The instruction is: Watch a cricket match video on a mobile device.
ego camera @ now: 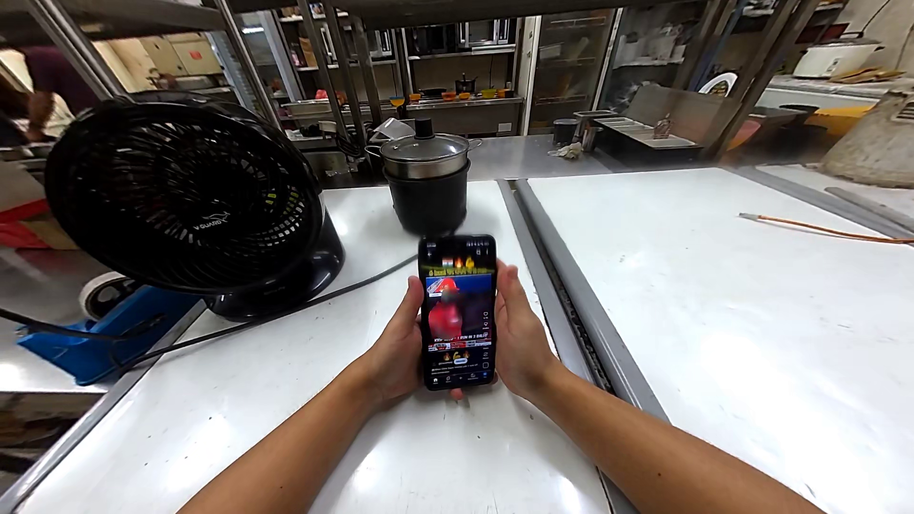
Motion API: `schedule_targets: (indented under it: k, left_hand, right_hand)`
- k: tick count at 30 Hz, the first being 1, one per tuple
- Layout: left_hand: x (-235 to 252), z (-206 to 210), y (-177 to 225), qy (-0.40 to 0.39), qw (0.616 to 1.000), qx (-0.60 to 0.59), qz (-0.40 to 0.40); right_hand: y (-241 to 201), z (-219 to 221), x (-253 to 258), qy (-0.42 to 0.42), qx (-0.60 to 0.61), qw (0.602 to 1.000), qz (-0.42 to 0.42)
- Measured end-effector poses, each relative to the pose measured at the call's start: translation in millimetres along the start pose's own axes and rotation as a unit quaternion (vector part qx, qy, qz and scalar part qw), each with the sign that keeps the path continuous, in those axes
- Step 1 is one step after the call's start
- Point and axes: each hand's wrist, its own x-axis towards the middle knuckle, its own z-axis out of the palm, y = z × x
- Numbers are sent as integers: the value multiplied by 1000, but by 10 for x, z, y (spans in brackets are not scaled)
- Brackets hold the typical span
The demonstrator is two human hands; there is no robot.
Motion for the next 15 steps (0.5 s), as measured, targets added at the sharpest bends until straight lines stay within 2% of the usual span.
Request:
schedule_targets:
  k: [15]
  left_hand:
    - [-4,-1,-8,5,1000,2,0]
  right_hand:
    - [1,3,1,10,-9,1000,4]
